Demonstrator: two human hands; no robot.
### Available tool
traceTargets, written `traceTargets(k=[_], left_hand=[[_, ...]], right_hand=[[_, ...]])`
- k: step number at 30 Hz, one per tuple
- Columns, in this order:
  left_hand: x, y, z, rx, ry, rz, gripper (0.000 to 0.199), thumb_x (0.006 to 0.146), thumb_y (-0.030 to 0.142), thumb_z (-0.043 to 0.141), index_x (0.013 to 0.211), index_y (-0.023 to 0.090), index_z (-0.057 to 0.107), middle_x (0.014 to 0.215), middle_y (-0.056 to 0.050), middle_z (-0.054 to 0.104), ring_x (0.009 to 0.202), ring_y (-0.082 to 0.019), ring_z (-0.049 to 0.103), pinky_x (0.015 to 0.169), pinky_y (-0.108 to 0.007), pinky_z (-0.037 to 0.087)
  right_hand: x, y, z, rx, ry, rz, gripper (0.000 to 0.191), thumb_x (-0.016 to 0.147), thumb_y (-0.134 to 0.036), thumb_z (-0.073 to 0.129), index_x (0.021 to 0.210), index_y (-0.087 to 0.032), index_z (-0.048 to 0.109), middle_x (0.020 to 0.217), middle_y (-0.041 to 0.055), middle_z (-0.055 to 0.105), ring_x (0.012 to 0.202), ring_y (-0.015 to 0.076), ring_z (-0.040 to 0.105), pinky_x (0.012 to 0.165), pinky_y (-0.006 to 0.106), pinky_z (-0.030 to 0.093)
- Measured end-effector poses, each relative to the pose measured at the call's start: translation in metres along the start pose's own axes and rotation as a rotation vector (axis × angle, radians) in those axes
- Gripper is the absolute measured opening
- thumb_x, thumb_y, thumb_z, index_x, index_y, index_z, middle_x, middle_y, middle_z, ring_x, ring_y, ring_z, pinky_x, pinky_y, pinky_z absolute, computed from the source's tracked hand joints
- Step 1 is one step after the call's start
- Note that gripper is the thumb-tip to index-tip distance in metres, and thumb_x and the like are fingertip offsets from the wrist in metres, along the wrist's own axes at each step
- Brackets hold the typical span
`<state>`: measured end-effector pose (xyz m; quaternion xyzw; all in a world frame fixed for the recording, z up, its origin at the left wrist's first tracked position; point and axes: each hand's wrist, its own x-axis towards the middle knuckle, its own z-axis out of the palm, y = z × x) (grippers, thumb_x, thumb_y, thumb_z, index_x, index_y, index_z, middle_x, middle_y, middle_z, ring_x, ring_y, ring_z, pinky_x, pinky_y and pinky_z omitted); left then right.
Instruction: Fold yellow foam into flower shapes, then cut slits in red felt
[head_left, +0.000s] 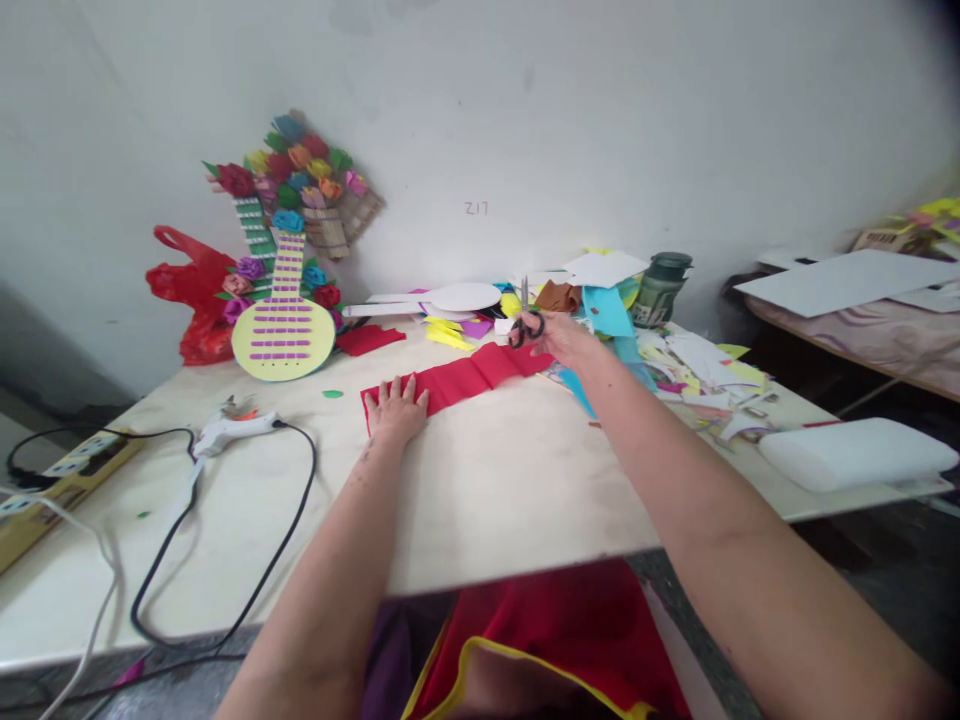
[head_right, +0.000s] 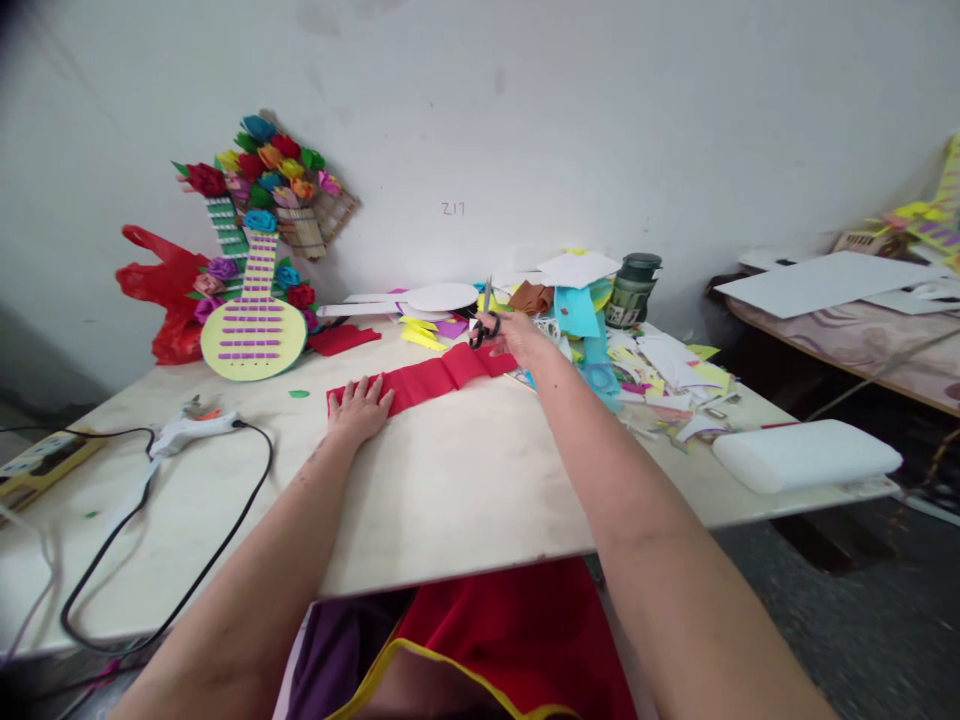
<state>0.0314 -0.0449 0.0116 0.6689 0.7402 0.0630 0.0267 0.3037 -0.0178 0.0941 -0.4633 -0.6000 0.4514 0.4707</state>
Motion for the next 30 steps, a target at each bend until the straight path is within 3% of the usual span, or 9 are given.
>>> traceTargets(k=[4, 10, 13, 17, 23, 30], left_hand=[[0.000, 0.000, 0.001, 0.002, 0.002, 0.003, 0.064, 0.083, 0.053, 0.015, 0.141, 0.027, 0.021, 0.149, -0.003, 0.017, 0.136, -0.029, 0.010, 0.107, -0.051, 0.007], [0.000, 0.000, 0.002, -0.002, 0.007, 0.000, 0.064, 0.083, 0.055, 0.015, 0.141, 0.027, 0.021, 0.149, -0.003, 0.017, 0.136, -0.028, 0.011, 0.107, -0.049, 0.010], [0.000, 0.000, 0.002, -0.007, -0.001, -0.007, 0.065, 0.083, 0.056, 0.014, 0.141, 0.027, 0.022, 0.149, -0.002, 0.016, 0.136, -0.027, 0.010, 0.107, -0.050, 0.010], [0.001, -0.001, 0.003, -0.022, -0.008, -0.009, 0.064, 0.083, 0.056, 0.015, 0.141, 0.028, 0.022, 0.149, -0.001, 0.016, 0.136, -0.028, 0.009, 0.107, -0.050, 0.010], [0.001, 0.001, 0.002, -0.019, -0.016, -0.007, 0.063, 0.084, 0.054, 0.015, 0.141, 0.028, 0.021, 0.149, -0.002, 0.016, 0.136, -0.028, 0.009, 0.107, -0.050, 0.008], [-0.001, 0.001, 0.002, -0.024, -0.015, 0.000, 0.064, 0.084, 0.053, 0.014, 0.141, 0.026, 0.022, 0.149, -0.003, 0.015, 0.136, -0.028, 0.008, 0.108, -0.049, 0.007]], right_hand=[[0.004, 0.006, 0.042, 0.097, -0.089, -0.002, 0.030, 0.081, -0.040, 0.055, 0.096, -0.013, 0.058, 0.087, 0.0099, 0.068, 0.071, 0.0117, 0.063, 0.035, 0.012, 0.030], [0.009, 0.011, 0.107, 0.314, -0.293, 0.054, 0.028, 0.081, -0.038, 0.055, 0.102, -0.019, 0.050, 0.082, 0.0044, 0.069, 0.055, 0.0091, 0.062, 0.035, 0.014, 0.034], [0.011, 0.020, 0.126, 0.276, -0.230, 0.037, 0.025, 0.083, -0.036, 0.054, 0.099, -0.018, 0.051, 0.071, 0.0019, 0.067, 0.043, 0.0064, 0.056, 0.030, 0.013, 0.025], [0.011, 0.038, 0.133, 0.162, -0.152, 0.057, 0.023, 0.080, -0.035, 0.058, 0.092, -0.015, 0.055, 0.062, 0.0003, 0.065, 0.036, 0.0046, 0.049, 0.028, 0.014, 0.023], [0.007, 0.051, 0.124, 0.139, -0.067, 0.226, 0.027, 0.080, -0.040, 0.056, 0.088, -0.014, 0.054, 0.060, 0.0025, 0.065, 0.037, 0.0070, 0.052, 0.026, 0.015, 0.024], [0.006, 0.056, 0.129, 0.042, -0.030, 0.158, 0.027, 0.077, -0.034, 0.061, 0.096, -0.016, 0.055, 0.063, 0.0009, 0.065, 0.039, 0.0069, 0.054, 0.027, 0.014, 0.026]])
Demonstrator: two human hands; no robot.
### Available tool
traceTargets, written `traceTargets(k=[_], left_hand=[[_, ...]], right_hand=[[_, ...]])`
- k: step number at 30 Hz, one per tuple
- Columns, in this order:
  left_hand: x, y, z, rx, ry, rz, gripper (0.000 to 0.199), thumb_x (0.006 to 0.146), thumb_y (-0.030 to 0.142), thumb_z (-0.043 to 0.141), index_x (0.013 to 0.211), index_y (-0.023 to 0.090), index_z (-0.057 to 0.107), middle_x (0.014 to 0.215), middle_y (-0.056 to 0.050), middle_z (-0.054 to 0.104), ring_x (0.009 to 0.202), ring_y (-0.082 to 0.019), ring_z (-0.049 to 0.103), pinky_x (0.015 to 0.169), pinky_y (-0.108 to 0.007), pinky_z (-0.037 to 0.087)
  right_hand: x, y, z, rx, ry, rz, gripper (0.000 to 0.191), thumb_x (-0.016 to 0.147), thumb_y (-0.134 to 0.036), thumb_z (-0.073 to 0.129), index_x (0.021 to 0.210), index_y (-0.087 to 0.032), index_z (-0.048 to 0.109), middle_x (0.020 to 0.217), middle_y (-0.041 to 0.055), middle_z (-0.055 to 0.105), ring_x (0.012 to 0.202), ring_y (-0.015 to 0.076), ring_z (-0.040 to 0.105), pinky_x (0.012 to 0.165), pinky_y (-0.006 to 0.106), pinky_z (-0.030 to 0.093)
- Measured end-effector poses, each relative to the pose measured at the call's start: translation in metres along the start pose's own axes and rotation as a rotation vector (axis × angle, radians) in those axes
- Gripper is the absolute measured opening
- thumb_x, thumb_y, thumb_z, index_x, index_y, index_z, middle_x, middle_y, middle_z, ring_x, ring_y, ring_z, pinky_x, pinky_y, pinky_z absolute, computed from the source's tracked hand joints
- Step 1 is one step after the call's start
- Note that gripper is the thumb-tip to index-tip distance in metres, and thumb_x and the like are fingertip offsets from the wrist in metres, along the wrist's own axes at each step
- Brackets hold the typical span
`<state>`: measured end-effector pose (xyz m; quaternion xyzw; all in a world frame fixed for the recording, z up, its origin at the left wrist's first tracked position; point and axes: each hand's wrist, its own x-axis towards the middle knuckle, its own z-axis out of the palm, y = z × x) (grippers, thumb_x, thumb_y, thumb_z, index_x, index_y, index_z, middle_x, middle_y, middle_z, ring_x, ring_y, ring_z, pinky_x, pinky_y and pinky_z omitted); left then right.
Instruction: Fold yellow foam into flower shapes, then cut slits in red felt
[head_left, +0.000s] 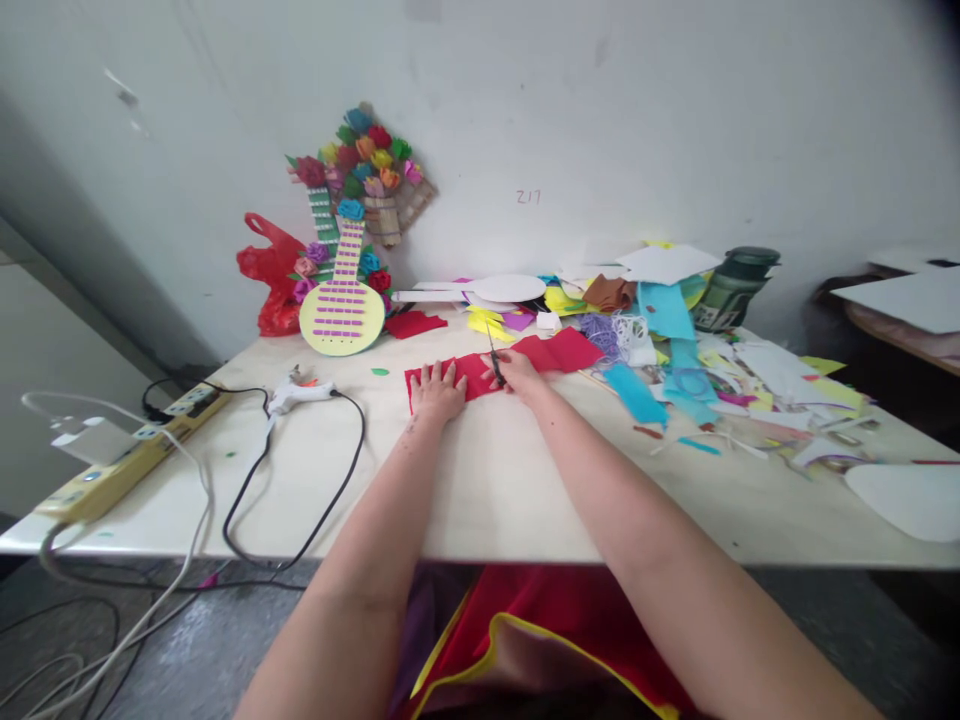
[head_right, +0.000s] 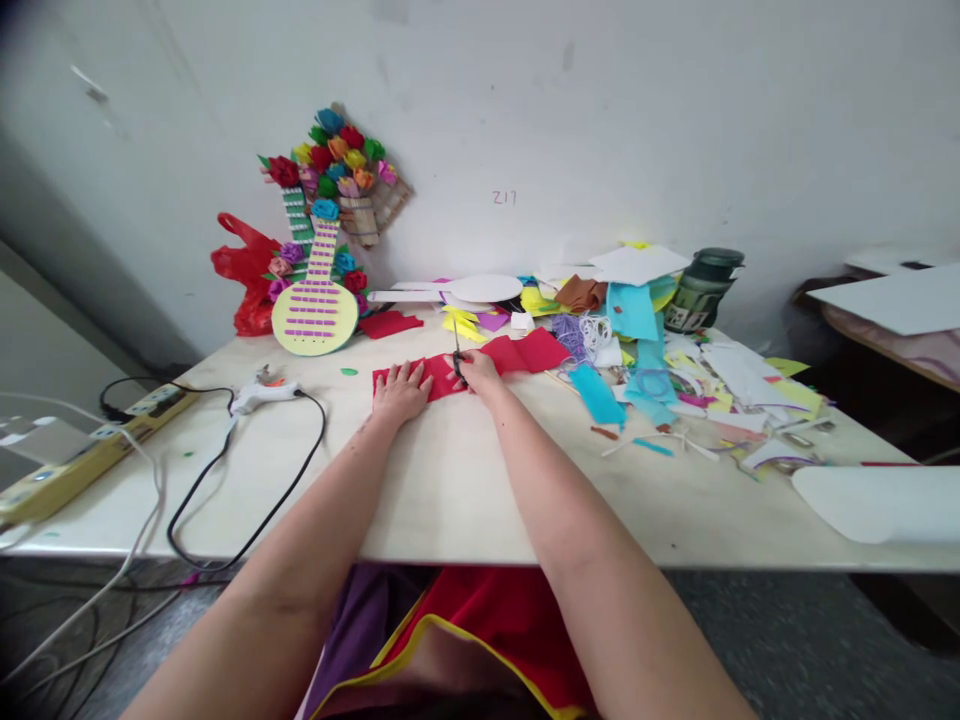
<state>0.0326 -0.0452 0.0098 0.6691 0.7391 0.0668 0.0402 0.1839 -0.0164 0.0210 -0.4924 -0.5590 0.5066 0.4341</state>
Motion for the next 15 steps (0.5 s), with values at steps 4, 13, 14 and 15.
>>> traceTargets(k=[4, 13, 14, 15], left_hand=[[0.0006, -0.0012, 0.0018, 0.000, 0.009, -0.003, 0.064, 0.083, 0.054, 0.013, 0.141, 0.027, 0.021, 0.149, -0.002, 0.015, 0.136, -0.028, 0.008, 0.108, -0.049, 0.008], [0.0017, -0.0016, 0.0024, 0.007, 0.004, -0.016, 0.064, 0.083, 0.055, 0.014, 0.140, 0.029, 0.023, 0.149, 0.000, 0.015, 0.136, -0.027, 0.008, 0.108, -0.047, 0.007], [0.0016, -0.0015, 0.0020, 0.007, 0.002, -0.017, 0.064, 0.083, 0.055, 0.014, 0.140, 0.028, 0.024, 0.149, 0.000, 0.016, 0.136, -0.027, 0.008, 0.109, -0.047, 0.007], [0.0015, -0.0015, 0.0016, 0.006, -0.001, -0.017, 0.064, 0.083, 0.055, 0.014, 0.140, 0.028, 0.024, 0.149, 0.000, 0.016, 0.136, -0.027, 0.008, 0.108, -0.047, 0.007]], right_hand=[[0.0023, 0.0037, 0.0037, -0.055, 0.026, -0.015, 0.031, 0.075, -0.033, 0.063, 0.100, -0.016, 0.055, 0.064, 0.0002, 0.065, 0.038, 0.0062, 0.053, 0.027, 0.014, 0.028], [0.0064, 0.0038, 0.0022, -0.026, 0.087, -0.007, 0.025, 0.078, -0.033, 0.059, 0.094, -0.014, 0.057, 0.057, -0.0009, 0.062, 0.037, 0.0076, 0.053, 0.027, 0.015, 0.029], [0.0068, 0.0033, 0.0008, -0.020, 0.102, -0.005, 0.023, 0.079, -0.032, 0.058, 0.092, -0.013, 0.057, 0.056, -0.0009, 0.061, 0.036, 0.0077, 0.053, 0.027, 0.015, 0.029], [0.0073, 0.0029, -0.0007, -0.016, 0.118, -0.002, 0.022, 0.079, -0.032, 0.058, 0.090, -0.013, 0.057, 0.055, -0.0009, 0.061, 0.036, 0.0078, 0.053, 0.027, 0.015, 0.029]])
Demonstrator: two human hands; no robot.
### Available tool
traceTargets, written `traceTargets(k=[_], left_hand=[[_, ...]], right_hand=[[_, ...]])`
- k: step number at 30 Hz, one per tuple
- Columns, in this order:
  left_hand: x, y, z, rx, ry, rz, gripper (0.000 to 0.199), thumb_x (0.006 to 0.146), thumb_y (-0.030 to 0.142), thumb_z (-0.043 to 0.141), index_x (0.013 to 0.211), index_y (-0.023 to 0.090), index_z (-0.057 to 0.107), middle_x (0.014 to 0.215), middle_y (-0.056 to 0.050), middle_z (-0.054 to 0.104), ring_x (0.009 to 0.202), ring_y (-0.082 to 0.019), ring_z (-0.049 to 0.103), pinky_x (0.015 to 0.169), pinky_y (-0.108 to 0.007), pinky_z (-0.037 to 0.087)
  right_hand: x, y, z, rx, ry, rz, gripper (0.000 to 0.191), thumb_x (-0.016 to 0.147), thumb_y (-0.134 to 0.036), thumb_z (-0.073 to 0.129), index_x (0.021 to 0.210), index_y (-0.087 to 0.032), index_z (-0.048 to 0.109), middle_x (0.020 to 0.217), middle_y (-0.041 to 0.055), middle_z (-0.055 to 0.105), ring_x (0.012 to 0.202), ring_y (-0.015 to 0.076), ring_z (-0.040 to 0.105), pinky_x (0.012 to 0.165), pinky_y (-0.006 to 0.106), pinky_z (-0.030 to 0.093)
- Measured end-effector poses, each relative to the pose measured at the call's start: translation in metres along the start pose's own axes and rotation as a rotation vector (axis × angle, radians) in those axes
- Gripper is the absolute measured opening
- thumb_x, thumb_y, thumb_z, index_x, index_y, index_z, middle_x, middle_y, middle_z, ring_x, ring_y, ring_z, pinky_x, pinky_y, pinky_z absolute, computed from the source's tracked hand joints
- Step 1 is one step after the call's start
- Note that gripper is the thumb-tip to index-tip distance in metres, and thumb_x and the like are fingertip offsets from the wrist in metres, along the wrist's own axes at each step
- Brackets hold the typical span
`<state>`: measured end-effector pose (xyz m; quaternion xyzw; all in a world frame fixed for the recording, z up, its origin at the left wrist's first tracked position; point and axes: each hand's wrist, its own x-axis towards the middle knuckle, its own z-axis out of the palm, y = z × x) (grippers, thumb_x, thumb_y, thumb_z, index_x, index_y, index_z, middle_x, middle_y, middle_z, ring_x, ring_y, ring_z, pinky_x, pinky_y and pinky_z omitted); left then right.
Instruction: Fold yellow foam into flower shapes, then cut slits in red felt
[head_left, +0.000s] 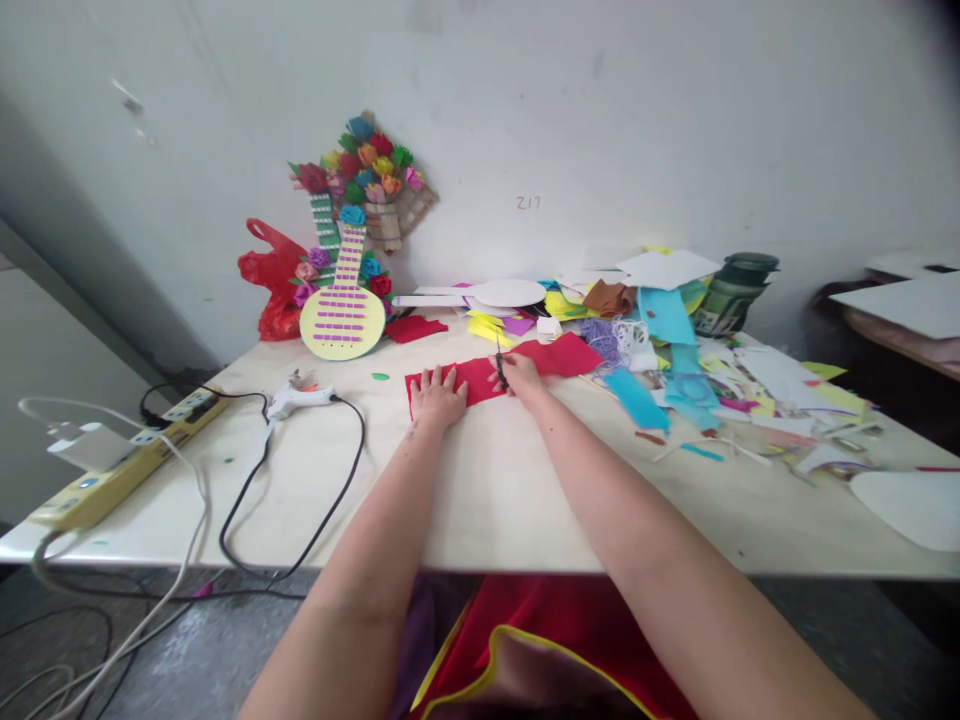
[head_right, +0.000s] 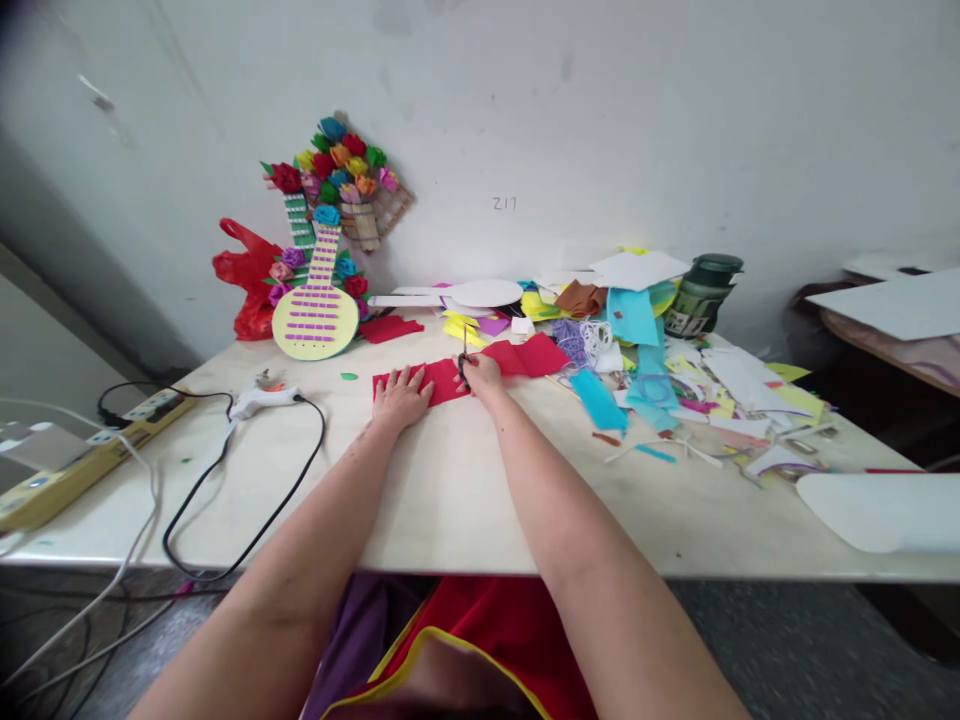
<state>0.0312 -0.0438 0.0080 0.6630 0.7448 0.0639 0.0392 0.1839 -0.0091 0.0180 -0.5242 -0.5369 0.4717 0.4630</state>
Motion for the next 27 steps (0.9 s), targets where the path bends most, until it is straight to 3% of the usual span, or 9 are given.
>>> traceTargets(k=[19, 23, 27], left_hand=[[-0.002, 0.001, -0.002, -0.025, 0.009, 0.004, 0.059, 0.085, 0.050, 0.012, 0.140, 0.031, 0.022, 0.149, 0.000, 0.014, 0.136, -0.027, 0.009, 0.107, -0.052, 0.006], [-0.005, 0.003, -0.006, -0.065, 0.100, -0.009, 0.059, 0.086, 0.047, 0.010, 0.141, 0.029, 0.020, 0.150, 0.000, 0.011, 0.137, -0.024, 0.007, 0.108, -0.049, 0.004], [-0.004, -0.003, -0.013, -0.094, 0.213, -0.078, 0.056, 0.087, 0.039, 0.017, 0.140, 0.024, 0.026, 0.147, -0.002, 0.022, 0.135, -0.023, 0.014, 0.109, -0.046, 0.008]], right_hand=[[0.005, 0.003, -0.006, -0.010, 0.011, -0.029, 0.020, 0.076, -0.027, 0.062, 0.088, -0.012, 0.060, 0.048, -0.0023, 0.057, 0.032, 0.0079, 0.050, 0.029, 0.015, 0.033], [0.006, 0.006, -0.004, -0.002, 0.018, -0.059, 0.023, 0.074, -0.027, 0.063, 0.091, -0.012, 0.060, 0.048, -0.0031, 0.057, 0.031, 0.0083, 0.049, 0.031, 0.017, 0.037], [0.008, 0.008, -0.004, -0.019, 0.027, -0.087, 0.023, 0.073, -0.026, 0.063, 0.092, -0.012, 0.061, 0.048, -0.0037, 0.056, 0.032, 0.0080, 0.049, 0.035, 0.018, 0.042]])
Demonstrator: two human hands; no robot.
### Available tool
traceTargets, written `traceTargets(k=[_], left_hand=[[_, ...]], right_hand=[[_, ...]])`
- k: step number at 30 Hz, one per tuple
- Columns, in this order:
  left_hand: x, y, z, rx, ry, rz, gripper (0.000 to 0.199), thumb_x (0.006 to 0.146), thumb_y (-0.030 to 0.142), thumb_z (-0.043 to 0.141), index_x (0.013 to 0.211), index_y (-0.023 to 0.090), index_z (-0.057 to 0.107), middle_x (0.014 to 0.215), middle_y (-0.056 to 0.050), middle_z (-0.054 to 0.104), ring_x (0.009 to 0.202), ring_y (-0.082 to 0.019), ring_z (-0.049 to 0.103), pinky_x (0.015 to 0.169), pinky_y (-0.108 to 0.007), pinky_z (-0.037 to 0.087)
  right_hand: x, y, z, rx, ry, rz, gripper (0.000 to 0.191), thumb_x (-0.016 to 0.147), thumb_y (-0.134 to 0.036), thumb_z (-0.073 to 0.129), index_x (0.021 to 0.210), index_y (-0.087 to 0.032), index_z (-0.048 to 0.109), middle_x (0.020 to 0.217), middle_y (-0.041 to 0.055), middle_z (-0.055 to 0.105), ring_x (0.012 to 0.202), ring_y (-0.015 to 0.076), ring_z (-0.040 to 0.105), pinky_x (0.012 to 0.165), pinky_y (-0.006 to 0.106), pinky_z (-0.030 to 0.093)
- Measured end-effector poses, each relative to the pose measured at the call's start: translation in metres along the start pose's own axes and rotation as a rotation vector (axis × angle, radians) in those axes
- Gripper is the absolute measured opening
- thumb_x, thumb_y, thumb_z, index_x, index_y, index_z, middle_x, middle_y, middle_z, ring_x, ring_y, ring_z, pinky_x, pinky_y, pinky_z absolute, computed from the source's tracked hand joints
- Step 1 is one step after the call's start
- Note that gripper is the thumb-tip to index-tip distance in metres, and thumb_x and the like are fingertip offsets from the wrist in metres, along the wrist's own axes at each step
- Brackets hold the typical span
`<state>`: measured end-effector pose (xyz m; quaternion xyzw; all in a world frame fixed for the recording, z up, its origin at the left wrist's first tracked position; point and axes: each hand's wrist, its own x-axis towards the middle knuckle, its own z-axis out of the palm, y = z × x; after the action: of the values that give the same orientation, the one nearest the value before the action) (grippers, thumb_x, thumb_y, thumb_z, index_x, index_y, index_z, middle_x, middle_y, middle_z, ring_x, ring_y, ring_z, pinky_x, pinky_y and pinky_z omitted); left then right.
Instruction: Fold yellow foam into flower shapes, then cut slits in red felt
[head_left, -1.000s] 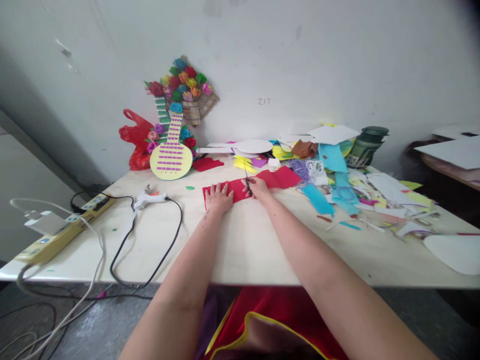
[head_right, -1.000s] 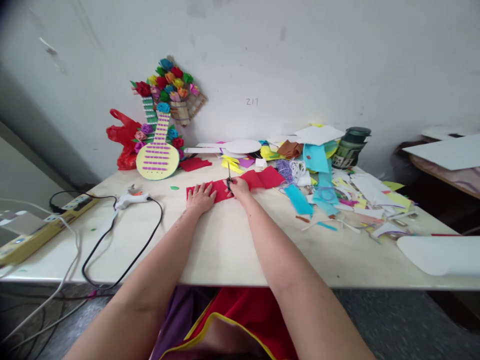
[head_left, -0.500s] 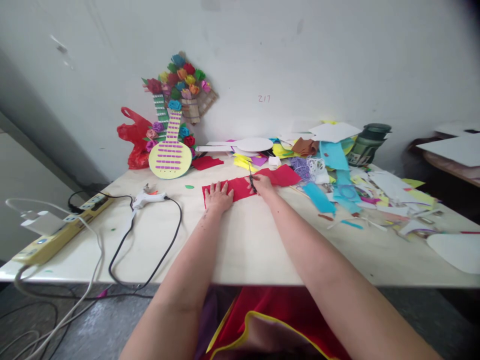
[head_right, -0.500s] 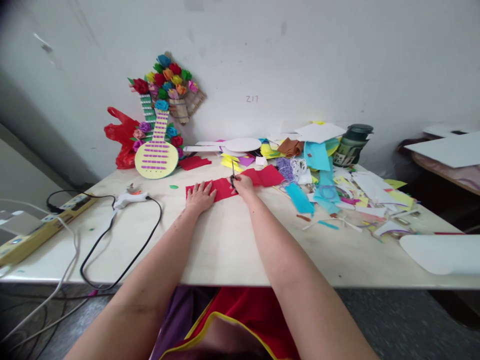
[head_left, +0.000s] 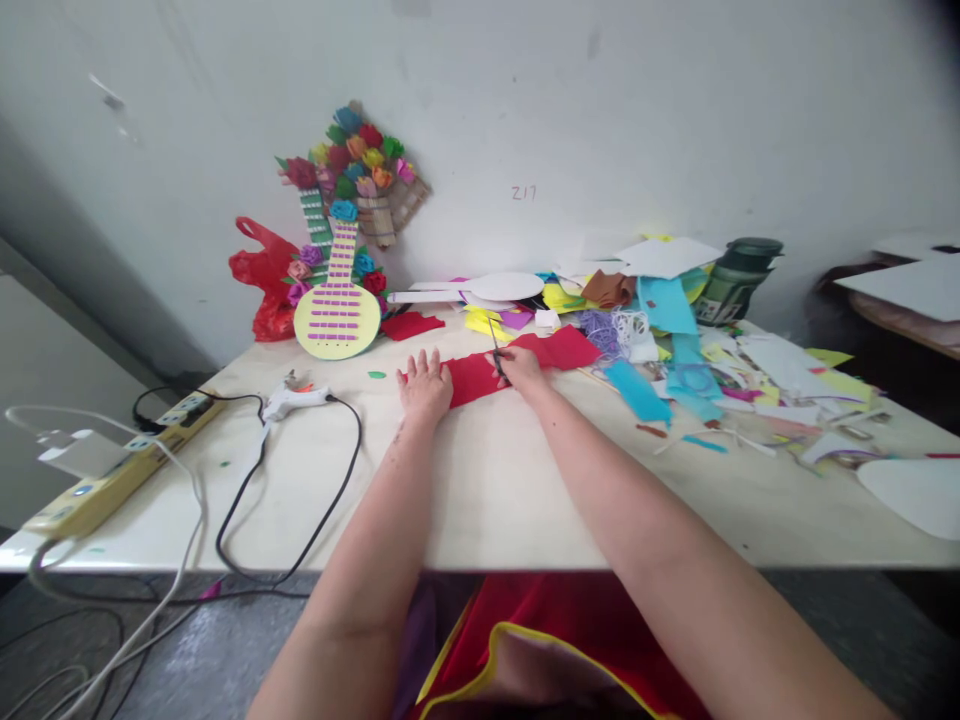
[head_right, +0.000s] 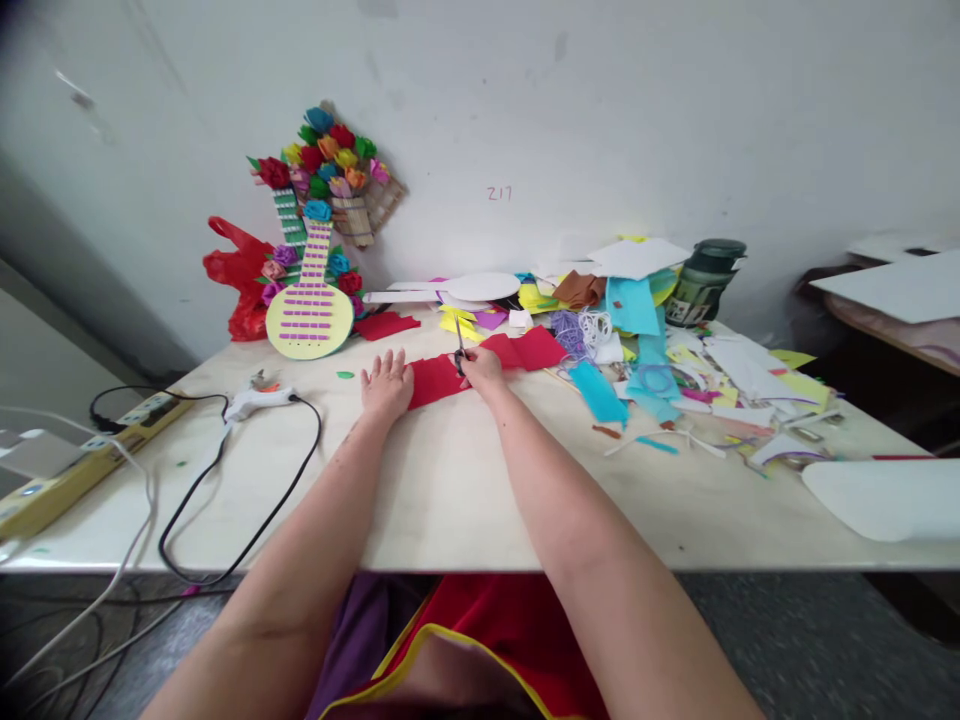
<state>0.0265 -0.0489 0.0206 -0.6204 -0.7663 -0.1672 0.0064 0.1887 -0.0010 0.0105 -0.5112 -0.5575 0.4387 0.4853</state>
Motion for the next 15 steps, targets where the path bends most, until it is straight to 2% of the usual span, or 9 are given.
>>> traceTargets(k=[3, 6, 10, 15], left_hand=[[0.003, -0.008, -0.007, 0.003, 0.099, -0.128, 0.054, 0.082, 0.034, 0.031, 0.133, 0.019, 0.038, 0.137, -0.008, 0.040, 0.127, -0.026, 0.030, 0.105, -0.046, 0.019], [0.004, -0.016, -0.014, 0.020, 0.124, -0.286, 0.049, 0.077, 0.040, 0.040, 0.116, 0.014, 0.054, 0.120, -0.015, 0.053, 0.116, -0.030, 0.040, 0.094, -0.044, 0.031], [0.002, -0.021, -0.020, 0.025, 0.105, -0.396, 0.052, 0.074, 0.050, 0.042, 0.108, 0.013, 0.056, 0.118, -0.018, 0.053, 0.114, -0.033, 0.039, 0.091, -0.045, 0.031], [0.001, -0.023, -0.022, 0.008, 0.077, -0.407, 0.061, 0.073, 0.056, 0.040, 0.112, 0.010, 0.053, 0.120, -0.022, 0.048, 0.118, -0.036, 0.035, 0.092, -0.049, 0.028]], right_hand=[[0.001, 0.000, -0.001, -0.006, 0.010, -0.036, 0.024, 0.073, -0.027, 0.063, 0.092, -0.012, 0.062, 0.049, -0.0039, 0.056, 0.033, 0.0078, 0.049, 0.036, 0.018, 0.043], [-0.001, -0.003, 0.001, 0.016, 0.007, -0.070, 0.025, 0.072, -0.027, 0.063, 0.093, -0.012, 0.062, 0.051, -0.0035, 0.057, 0.034, 0.0076, 0.049, 0.035, 0.018, 0.043], [-0.005, -0.007, 0.005, 0.012, -0.029, -0.087, 0.025, 0.073, -0.027, 0.062, 0.094, -0.013, 0.062, 0.057, -0.0018, 0.061, 0.037, 0.0069, 0.051, 0.037, 0.016, 0.043], [-0.008, -0.010, 0.006, -0.173, -0.029, -0.081, 0.025, 0.075, -0.030, 0.060, 0.096, -0.017, 0.064, 0.062, -0.0009, 0.064, 0.036, 0.0070, 0.051, 0.039, 0.017, 0.042]])
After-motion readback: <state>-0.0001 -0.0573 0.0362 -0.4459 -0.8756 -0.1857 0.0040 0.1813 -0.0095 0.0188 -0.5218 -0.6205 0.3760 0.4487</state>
